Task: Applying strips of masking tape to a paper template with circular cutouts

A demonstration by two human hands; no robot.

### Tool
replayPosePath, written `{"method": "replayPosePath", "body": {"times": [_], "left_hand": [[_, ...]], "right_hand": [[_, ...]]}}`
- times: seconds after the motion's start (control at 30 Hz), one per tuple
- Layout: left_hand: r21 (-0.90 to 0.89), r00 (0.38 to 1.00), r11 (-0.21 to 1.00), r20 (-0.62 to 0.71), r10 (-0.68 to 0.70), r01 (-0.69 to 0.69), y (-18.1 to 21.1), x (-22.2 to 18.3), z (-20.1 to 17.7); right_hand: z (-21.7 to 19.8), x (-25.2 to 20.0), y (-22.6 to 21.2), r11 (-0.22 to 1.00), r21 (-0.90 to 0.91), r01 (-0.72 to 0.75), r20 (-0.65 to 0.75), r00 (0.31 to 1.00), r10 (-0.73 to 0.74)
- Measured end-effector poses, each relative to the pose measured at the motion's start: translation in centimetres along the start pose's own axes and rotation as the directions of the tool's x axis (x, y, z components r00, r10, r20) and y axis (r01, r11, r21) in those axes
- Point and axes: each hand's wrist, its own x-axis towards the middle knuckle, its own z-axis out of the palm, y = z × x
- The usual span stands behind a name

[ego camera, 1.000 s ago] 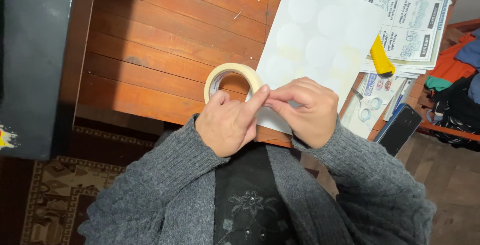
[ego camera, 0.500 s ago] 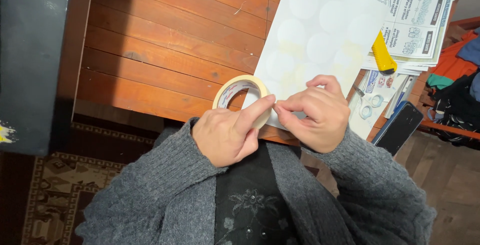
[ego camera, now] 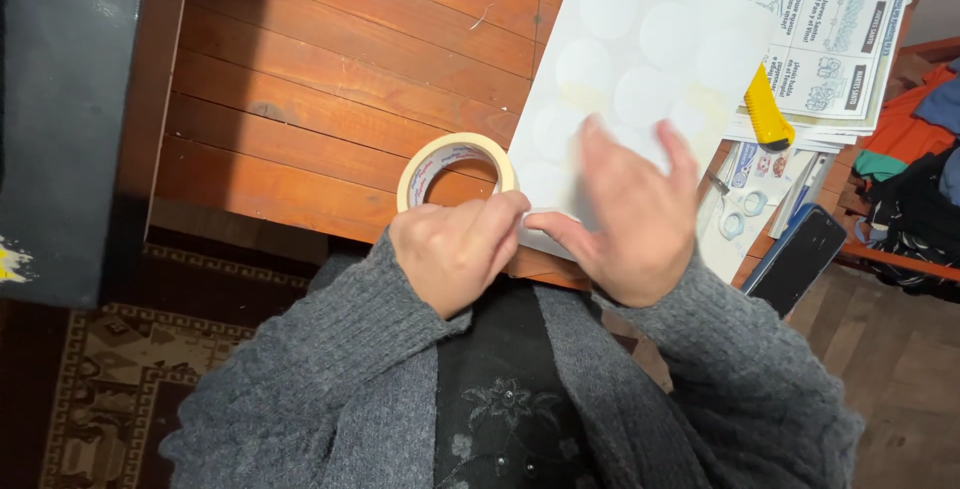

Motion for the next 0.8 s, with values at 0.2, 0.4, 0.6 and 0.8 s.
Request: {"method": "replayPosePath", "body": {"times": [0.2,0.4,0.6,0.8], "left_hand": [[-0.02,0.995,0.995,0.003,-0.103,0.103,0.2,0.2,0.0],[-0.16,0.991,0.978,0.044,-0.128,0.133,0.5,0.2,-0.6],[-0.22,0.994,0.969,0.026,-0.109,0.112,1.0,0.9,-1.2],[-0.176,0.96,0.956,-0.116,-0.255,0.233,-0.6,1.2,0.7]], "right_hand": [[1.2,0.1,-1.2,0.947,0.118,0.298,-0.235,0.935,-0.266],[2.4,-1.2,-1.0,0.947,0.075,0.311,-0.282,0.918,-0.279],[0.9,1.0,1.3,0.871,0.242,0.427,-0.294,0.888,-0.354],[1.1,2.4,4.1,0.834,0.199,0.515,-0.352,0.831,-0.43]]}}
